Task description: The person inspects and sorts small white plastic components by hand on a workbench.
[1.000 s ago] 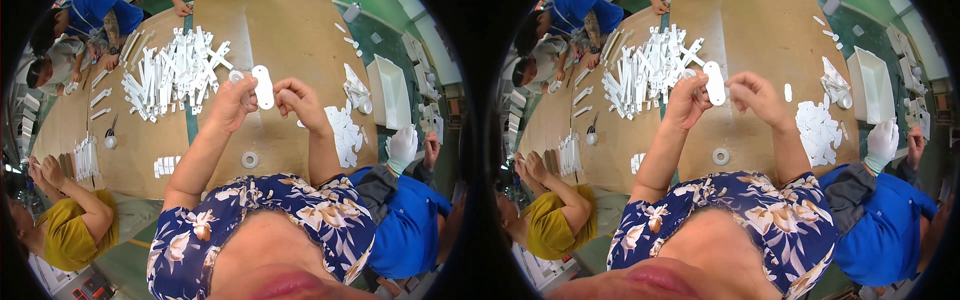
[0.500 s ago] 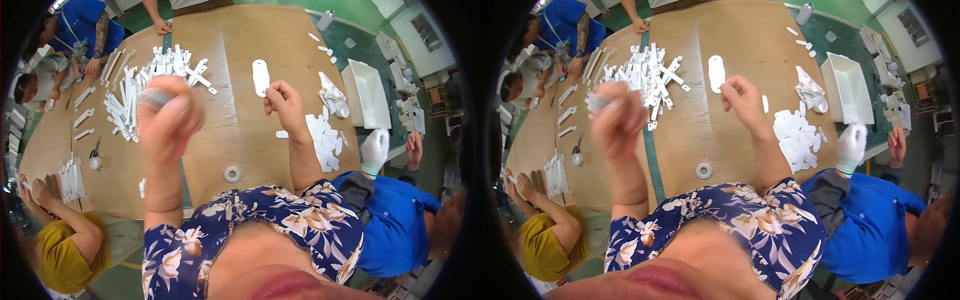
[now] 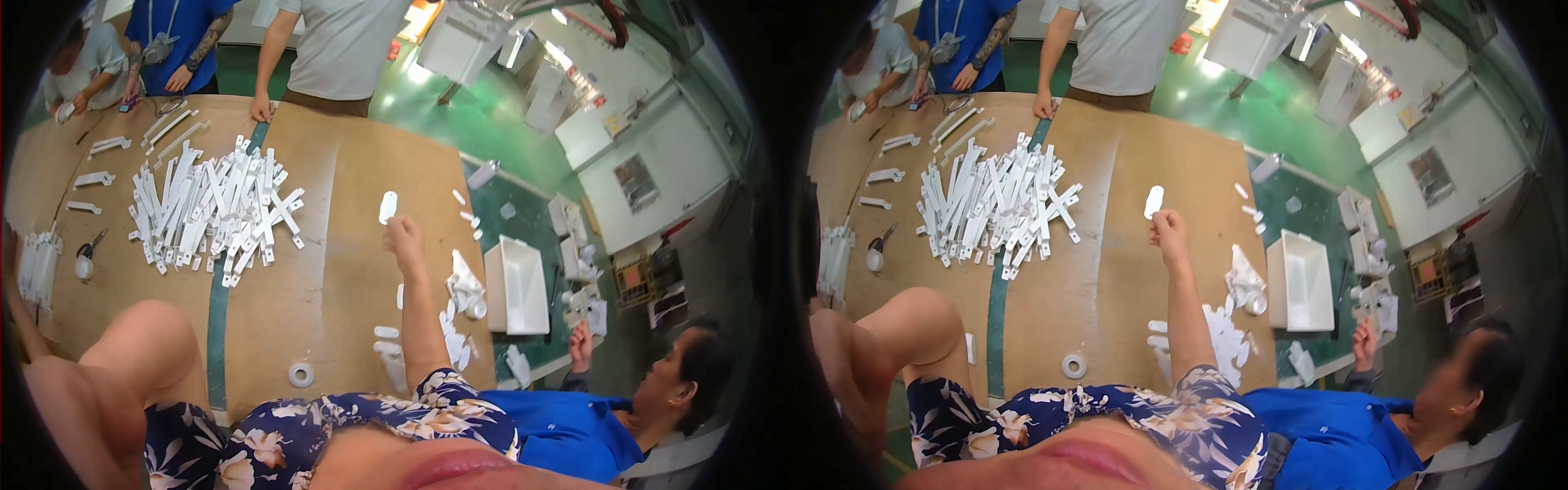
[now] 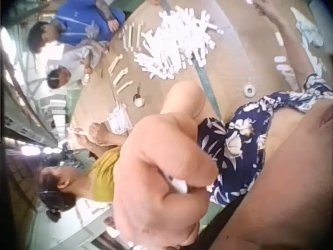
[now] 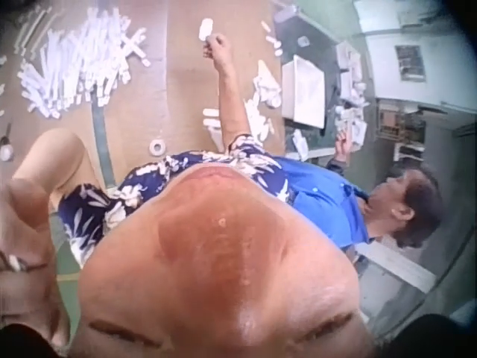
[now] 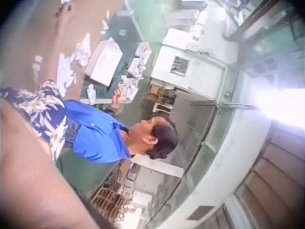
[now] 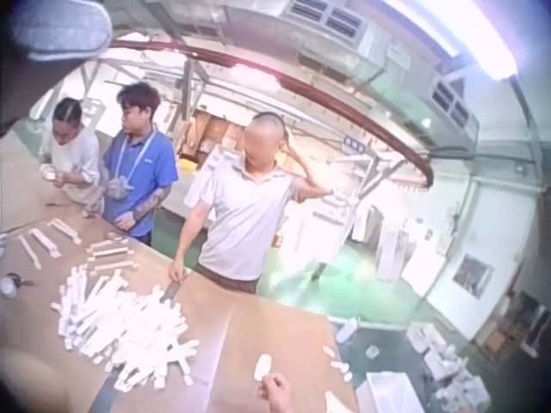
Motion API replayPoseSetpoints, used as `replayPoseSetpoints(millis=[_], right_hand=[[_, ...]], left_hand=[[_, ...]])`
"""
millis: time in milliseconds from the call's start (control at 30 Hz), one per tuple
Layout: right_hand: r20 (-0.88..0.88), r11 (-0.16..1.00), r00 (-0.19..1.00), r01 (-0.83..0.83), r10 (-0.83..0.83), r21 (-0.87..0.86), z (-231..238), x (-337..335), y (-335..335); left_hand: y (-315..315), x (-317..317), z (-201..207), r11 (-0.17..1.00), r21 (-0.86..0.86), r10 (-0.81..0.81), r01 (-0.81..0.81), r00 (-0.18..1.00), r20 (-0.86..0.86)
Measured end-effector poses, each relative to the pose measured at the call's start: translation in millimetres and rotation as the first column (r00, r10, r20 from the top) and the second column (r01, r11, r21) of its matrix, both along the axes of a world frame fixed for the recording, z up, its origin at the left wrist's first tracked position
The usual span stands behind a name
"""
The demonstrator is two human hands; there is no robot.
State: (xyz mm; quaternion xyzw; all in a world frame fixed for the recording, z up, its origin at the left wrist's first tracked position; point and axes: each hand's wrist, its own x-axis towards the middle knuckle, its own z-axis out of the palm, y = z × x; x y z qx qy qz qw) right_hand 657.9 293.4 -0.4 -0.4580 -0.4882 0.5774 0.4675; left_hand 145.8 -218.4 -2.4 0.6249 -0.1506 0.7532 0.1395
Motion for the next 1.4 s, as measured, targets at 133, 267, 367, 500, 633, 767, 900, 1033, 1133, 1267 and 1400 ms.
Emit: replayPoseSetpoints(millis=[133,267,367,500,633,767,900,1033,1133,1267,1400], right_hand=[[0.084,1.000,0.996,-0.024,0.025,-0.018,-19,-23,48],[0.125,0.999,0.992,0.007,-0.003,-0.032,-37,-6,90],[0.238,0.994,0.967,-0.068,0.088,-0.089,-62,-4,111],[0.217,0.971,0.956,-0.159,0.196,-0.177,-103,-21,127],[0.434,0.961,0.860,-0.209,0.269,-0.182,-150,-4,153],[0.499,0.934,0.804,-0.187,0.324,-0.304,-177,17,222],[0.298,0.921,0.953,0.075,0.046,-0.383,-173,-28,258],[0.386,0.939,0.921,0.088,0.050,-0.331,-192,-40,300],[0.519,0.938,0.852,0.121,0.070,-0.324,-198,-40,318],[0.600,0.927,0.800,0.234,-0.011,-0.294,-203,-52,307],[0.773,0.968,0.632,0.160,0.048,-0.191,-206,-4,306]], left_hand=[[43,71,18,0.993,-0.005,0.120,-0.120,0.988,0.098],[122,136,69,0.991,-0.022,0.131,-0.129,0.977,0.168],[172,158,88,0.982,-0.004,0.188,-0.191,0.961,0.202],[72,110,-15,0.950,0.062,0.284,-0.307,0.928,0.241],[211,156,91,0.949,-0.035,0.313,-0.313,0.925,0.217],[340,205,164,0.949,-0.262,0.211,-0.175,0.971,0.116],[344,199,66,0.465,-0.828,0.519,-0.313,0.854,-0.031],[324,193,7,0.185,-0.958,0.566,-0.218,0.821,-0.077],[317,191,-11,0.070,-0.984,0.610,-0.164,0.788,-0.088],[313,191,-18,0.058,-0.988,0.602,-0.141,0.794,-0.078],[331,206,-12,0.095,-0.994,0.579,-0.061,0.816,0.006]])
